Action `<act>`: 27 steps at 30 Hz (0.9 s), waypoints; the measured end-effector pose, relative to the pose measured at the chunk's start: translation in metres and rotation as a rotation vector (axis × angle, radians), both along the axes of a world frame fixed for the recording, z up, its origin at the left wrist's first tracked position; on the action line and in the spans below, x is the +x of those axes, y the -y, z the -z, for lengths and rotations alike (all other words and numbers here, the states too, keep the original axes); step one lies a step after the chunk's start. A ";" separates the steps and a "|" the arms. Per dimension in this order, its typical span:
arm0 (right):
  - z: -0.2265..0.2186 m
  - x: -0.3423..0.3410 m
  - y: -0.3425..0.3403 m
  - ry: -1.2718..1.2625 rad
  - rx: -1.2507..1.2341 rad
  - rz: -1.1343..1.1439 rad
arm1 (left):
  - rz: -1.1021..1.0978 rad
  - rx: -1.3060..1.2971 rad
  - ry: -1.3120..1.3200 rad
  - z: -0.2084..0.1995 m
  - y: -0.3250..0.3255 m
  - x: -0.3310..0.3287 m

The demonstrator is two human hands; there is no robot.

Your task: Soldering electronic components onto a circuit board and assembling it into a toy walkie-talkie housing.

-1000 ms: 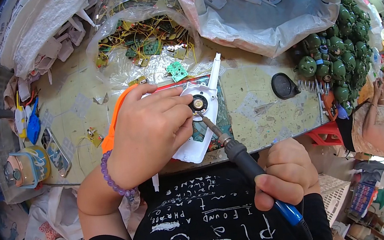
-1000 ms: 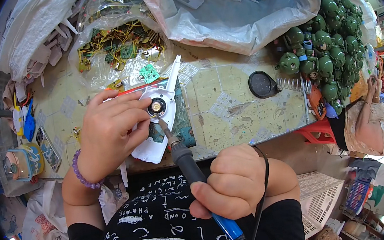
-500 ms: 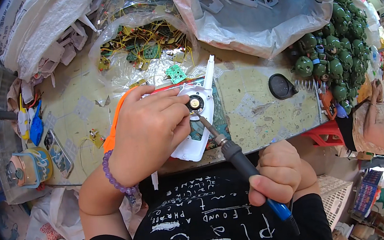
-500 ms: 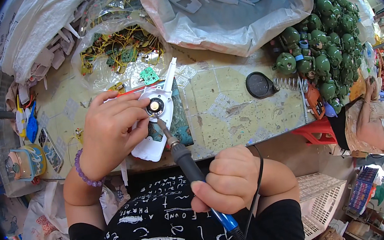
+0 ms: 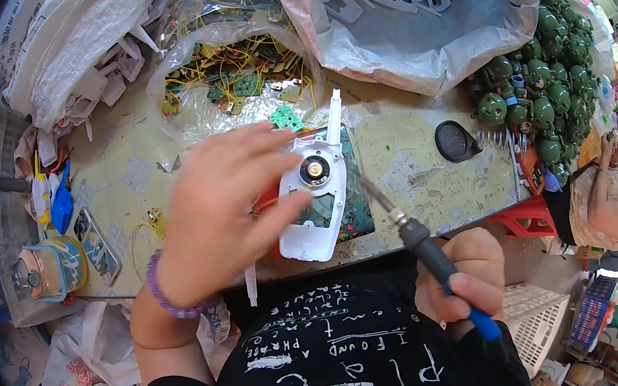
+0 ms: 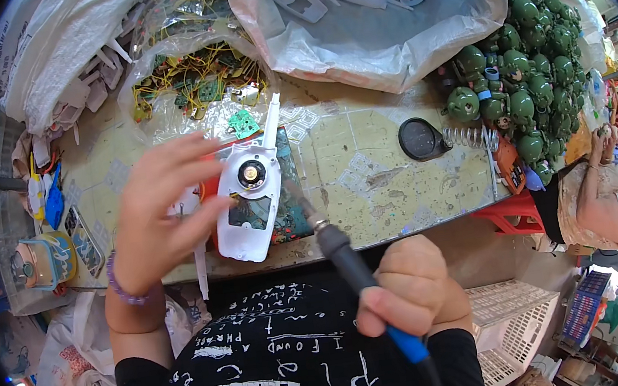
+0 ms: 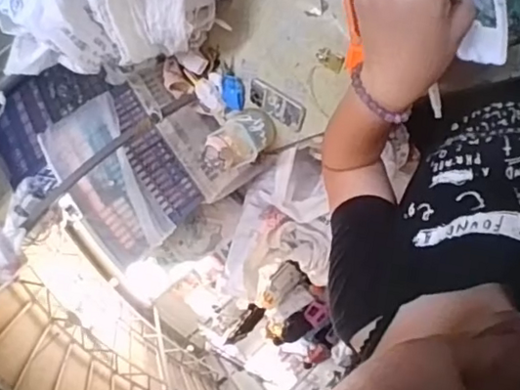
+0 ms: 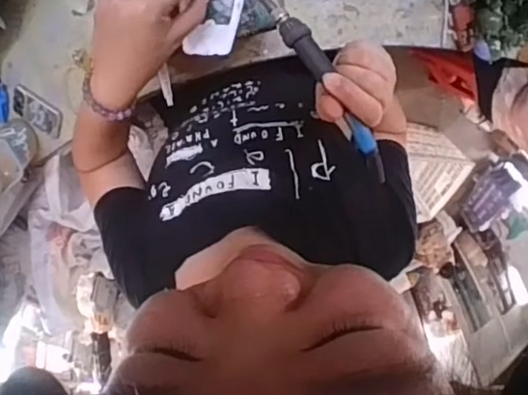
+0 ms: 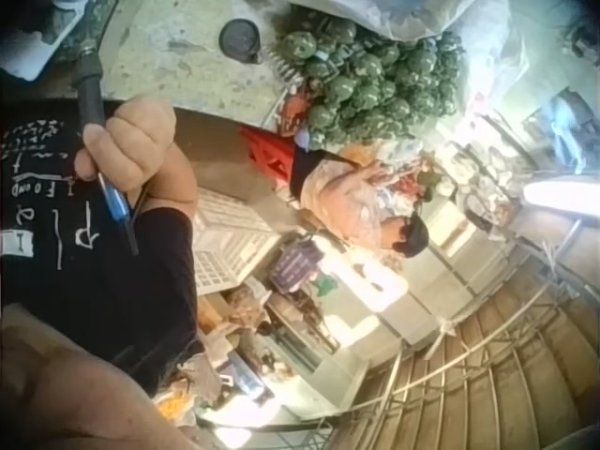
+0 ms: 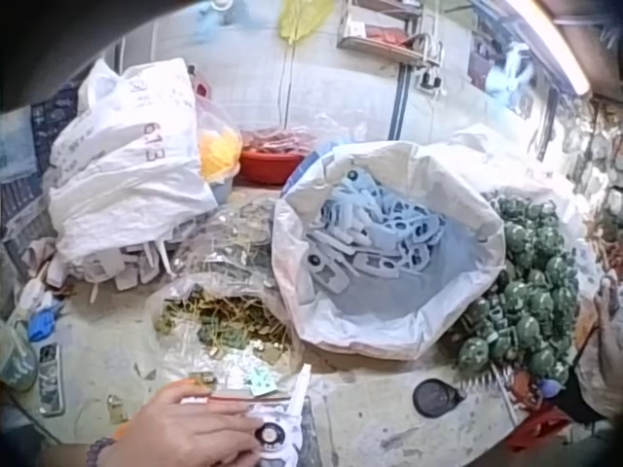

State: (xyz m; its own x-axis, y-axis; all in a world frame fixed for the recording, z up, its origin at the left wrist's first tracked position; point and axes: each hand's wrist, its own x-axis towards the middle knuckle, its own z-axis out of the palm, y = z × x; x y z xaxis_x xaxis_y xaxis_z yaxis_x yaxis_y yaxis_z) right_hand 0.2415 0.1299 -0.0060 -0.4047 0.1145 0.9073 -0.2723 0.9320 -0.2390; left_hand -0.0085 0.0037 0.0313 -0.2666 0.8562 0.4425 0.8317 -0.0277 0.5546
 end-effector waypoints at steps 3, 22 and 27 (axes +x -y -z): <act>-0.002 0.006 -0.001 -0.035 -0.052 0.164 | -0.199 -0.025 0.095 -0.010 0.020 -0.022; 0.015 0.010 -0.012 -0.149 -0.085 0.251 | -0.198 -0.042 0.144 0.018 0.017 -0.011; 0.017 0.012 -0.008 -0.128 -0.130 0.267 | -0.221 -0.128 0.409 0.000 0.027 0.023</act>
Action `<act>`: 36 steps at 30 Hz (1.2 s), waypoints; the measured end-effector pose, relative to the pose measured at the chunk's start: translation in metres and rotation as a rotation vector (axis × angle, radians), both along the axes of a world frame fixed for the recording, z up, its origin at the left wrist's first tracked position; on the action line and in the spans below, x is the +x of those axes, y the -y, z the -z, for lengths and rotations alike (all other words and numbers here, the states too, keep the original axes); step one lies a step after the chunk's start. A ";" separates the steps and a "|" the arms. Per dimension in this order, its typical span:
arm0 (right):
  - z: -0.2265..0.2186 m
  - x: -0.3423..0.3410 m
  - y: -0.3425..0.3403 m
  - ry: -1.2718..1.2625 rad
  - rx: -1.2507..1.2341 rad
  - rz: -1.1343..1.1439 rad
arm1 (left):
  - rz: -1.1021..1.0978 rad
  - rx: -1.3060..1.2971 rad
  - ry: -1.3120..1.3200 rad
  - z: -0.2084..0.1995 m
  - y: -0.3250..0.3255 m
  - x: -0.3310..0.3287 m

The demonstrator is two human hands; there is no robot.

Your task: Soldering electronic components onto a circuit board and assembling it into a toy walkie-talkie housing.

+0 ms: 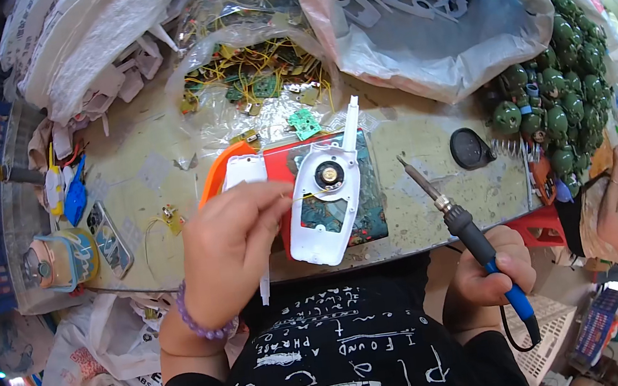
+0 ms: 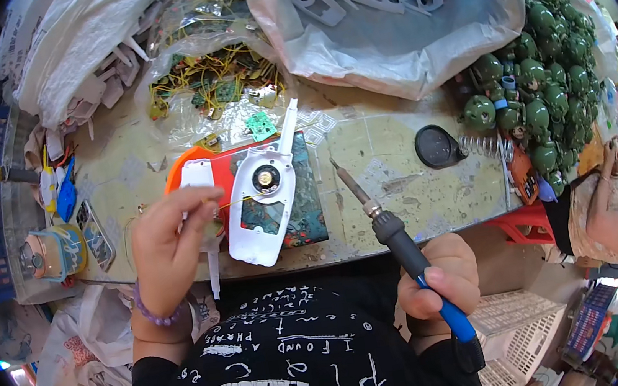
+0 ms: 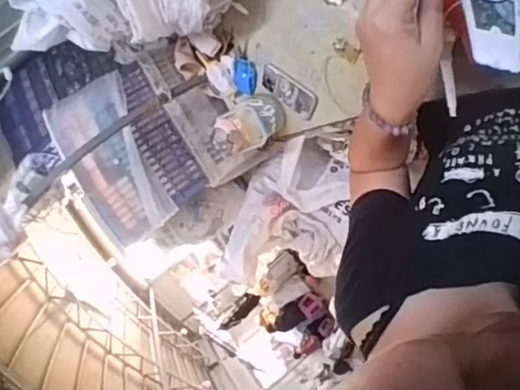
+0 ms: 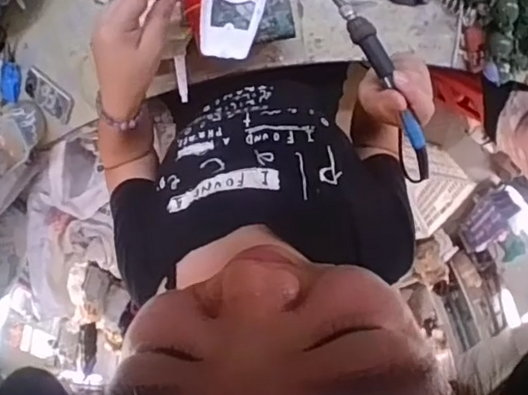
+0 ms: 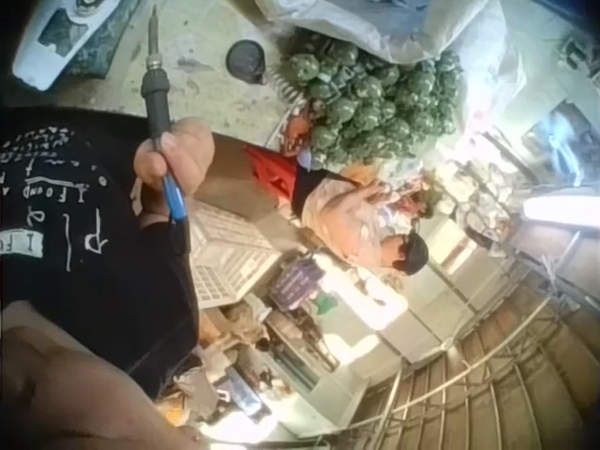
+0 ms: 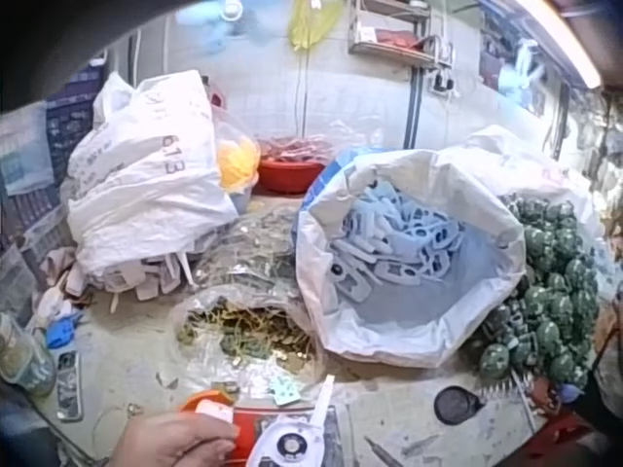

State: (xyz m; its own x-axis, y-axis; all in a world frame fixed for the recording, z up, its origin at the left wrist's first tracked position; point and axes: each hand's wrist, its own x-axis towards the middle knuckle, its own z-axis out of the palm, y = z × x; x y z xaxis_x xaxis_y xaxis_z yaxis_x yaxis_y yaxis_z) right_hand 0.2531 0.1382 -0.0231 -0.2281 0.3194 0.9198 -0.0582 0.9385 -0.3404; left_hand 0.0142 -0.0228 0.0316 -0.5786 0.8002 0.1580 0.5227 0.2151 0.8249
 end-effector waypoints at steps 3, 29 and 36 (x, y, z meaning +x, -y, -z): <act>-0.002 -0.002 0.001 0.000 -0.045 -0.037 | 0.046 0.044 -0.250 0.002 -0.002 0.010; -0.020 -0.023 -0.004 0.156 -0.031 -0.518 | 0.180 -0.047 -0.717 0.012 -0.031 0.013; -0.020 -0.026 -0.003 0.144 -0.029 -0.499 | 0.202 -0.063 -0.708 0.010 -0.028 0.013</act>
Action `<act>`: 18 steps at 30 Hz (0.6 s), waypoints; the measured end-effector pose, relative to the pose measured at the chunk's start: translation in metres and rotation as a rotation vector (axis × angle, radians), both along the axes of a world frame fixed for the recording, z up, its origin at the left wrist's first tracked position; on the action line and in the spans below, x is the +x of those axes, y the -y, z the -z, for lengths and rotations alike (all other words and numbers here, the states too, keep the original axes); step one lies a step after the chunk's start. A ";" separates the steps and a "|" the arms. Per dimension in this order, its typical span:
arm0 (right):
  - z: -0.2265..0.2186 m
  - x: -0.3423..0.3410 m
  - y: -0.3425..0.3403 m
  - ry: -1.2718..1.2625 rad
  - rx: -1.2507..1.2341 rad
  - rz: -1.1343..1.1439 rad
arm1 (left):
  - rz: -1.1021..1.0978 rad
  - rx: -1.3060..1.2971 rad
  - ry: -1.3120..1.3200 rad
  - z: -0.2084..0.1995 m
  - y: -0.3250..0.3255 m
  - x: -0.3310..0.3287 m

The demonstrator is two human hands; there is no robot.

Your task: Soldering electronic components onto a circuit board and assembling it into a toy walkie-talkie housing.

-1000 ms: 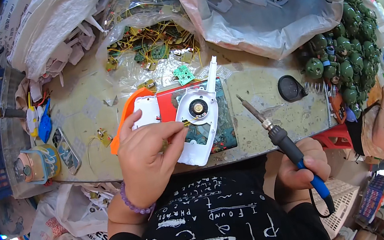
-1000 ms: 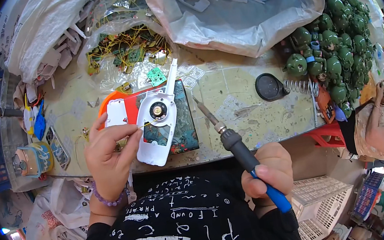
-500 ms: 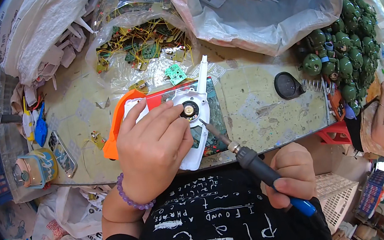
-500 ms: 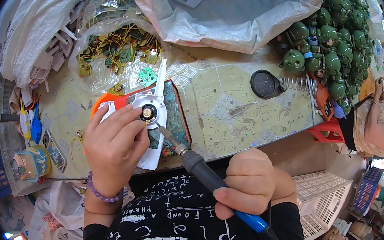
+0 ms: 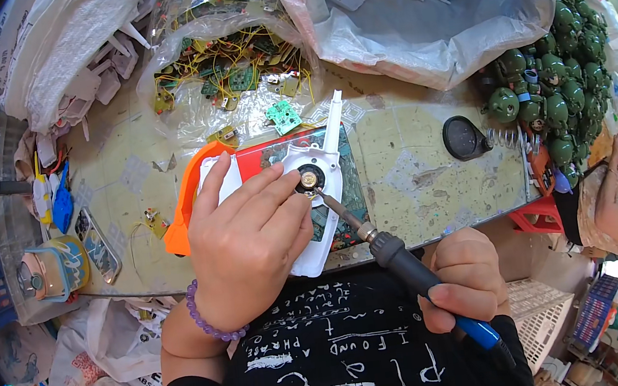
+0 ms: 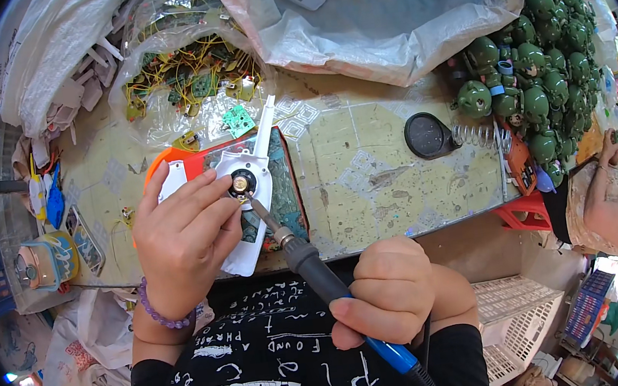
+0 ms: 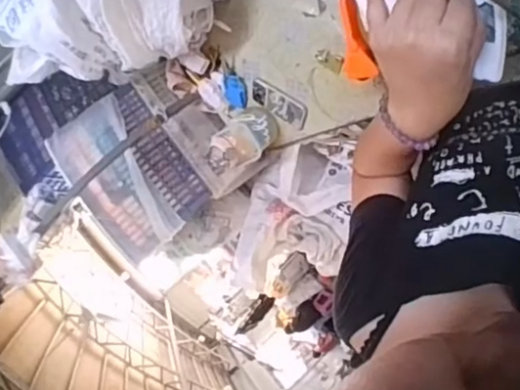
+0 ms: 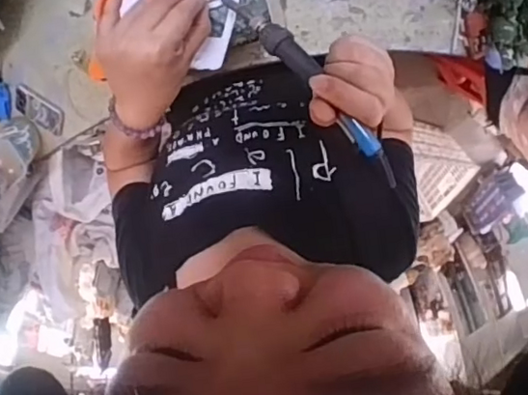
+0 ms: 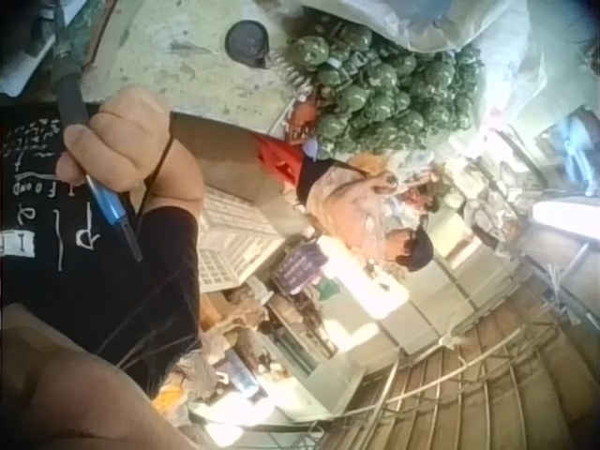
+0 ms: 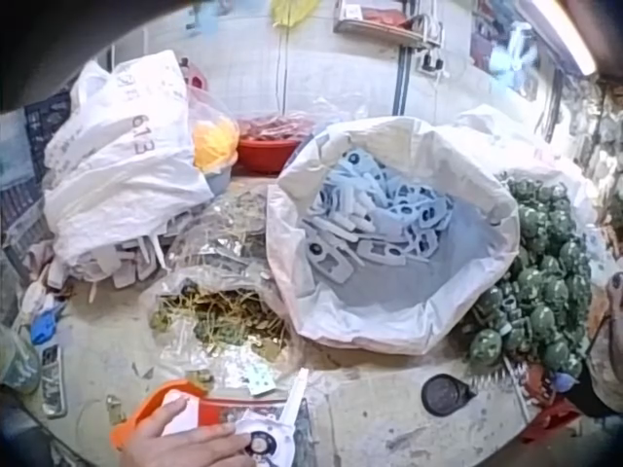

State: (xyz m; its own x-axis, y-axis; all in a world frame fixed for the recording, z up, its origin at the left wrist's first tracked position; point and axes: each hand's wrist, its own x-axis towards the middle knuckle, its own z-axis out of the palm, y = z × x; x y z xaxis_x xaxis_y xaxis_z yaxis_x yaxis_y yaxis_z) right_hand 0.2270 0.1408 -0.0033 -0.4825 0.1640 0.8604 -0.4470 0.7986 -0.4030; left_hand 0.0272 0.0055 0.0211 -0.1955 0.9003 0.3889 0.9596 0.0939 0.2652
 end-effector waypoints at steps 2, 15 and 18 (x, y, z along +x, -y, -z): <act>0.000 0.001 0.000 -0.003 0.005 -0.008 | 0.001 -0.003 0.001 0.000 0.001 0.000; 0.001 0.003 0.001 -0.017 0.000 -0.016 | -0.002 0.016 0.031 0.003 0.001 0.001; 0.000 0.003 0.002 -0.006 -0.001 -0.015 | 0.001 0.010 0.025 0.003 0.001 0.001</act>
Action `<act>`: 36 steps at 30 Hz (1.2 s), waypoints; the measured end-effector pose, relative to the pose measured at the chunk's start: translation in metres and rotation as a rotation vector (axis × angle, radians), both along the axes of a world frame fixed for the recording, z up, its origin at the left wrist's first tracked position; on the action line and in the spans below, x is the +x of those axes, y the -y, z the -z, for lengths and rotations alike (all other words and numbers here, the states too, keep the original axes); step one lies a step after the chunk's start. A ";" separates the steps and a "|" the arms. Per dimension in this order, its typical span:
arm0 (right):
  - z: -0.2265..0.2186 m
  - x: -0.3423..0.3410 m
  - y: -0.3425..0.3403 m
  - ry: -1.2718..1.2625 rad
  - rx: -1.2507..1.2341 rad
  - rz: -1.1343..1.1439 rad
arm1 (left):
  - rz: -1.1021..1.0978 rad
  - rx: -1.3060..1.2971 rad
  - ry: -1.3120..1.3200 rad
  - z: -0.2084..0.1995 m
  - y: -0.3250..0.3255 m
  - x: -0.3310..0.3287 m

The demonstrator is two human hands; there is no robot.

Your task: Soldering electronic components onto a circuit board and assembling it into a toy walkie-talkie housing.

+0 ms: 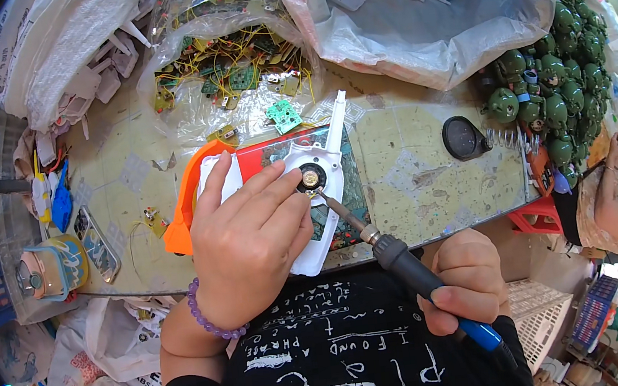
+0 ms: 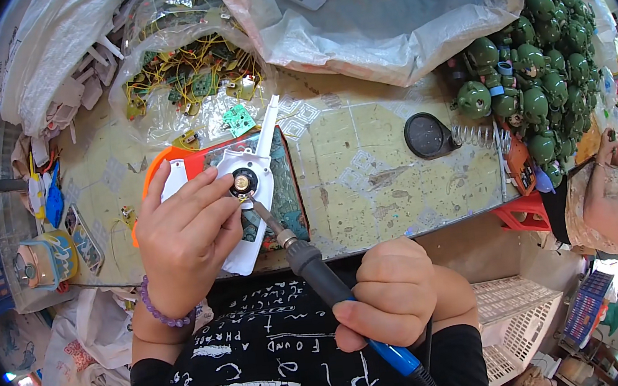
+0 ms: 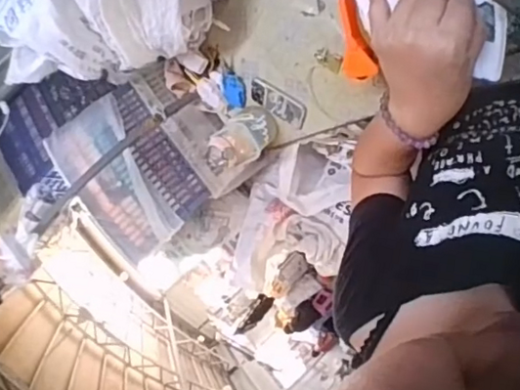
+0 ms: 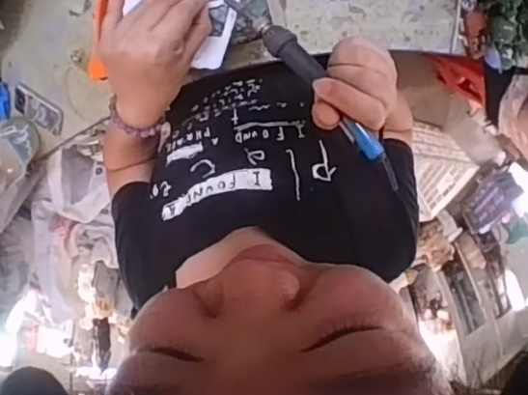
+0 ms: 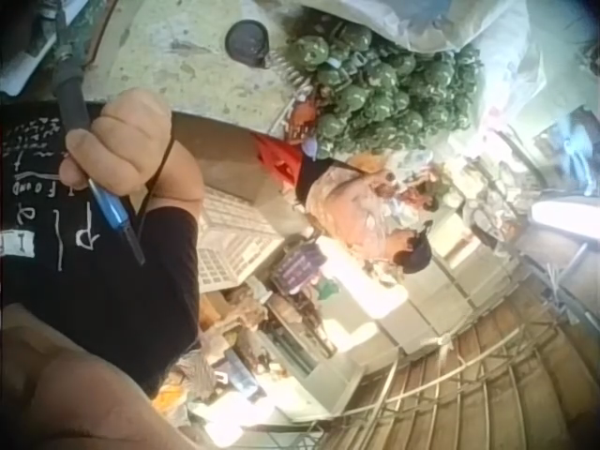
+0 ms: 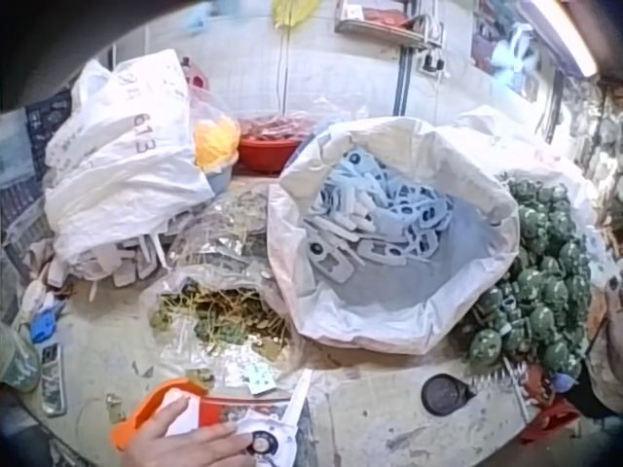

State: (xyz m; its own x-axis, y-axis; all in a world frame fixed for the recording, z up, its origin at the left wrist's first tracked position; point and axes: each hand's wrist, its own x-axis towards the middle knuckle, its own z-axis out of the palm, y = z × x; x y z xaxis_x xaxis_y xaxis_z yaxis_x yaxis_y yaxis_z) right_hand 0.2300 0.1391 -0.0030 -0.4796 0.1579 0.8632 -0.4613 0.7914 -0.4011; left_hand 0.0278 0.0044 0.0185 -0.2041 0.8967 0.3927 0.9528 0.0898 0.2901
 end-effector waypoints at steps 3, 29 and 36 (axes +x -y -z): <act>-0.001 -0.001 0.000 0.008 0.017 0.002 | 0.000 -0.002 -0.010 0.000 0.000 0.000; 0.014 0.068 -0.042 -0.267 -0.560 0.640 | -0.022 0.002 -0.010 -0.001 -0.001 0.004; -0.040 0.173 -0.134 -0.450 -0.706 0.908 | -0.032 0.065 -0.003 -0.003 -0.007 0.010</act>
State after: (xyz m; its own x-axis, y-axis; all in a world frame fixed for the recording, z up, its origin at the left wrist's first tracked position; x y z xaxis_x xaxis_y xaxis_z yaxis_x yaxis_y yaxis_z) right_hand 0.4029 0.2731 0.0370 0.3643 0.7771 0.5132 -0.0652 0.5710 -0.8184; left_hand 0.0373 0.0115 0.0210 -0.2308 0.8626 0.4502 0.9507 0.1014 0.2932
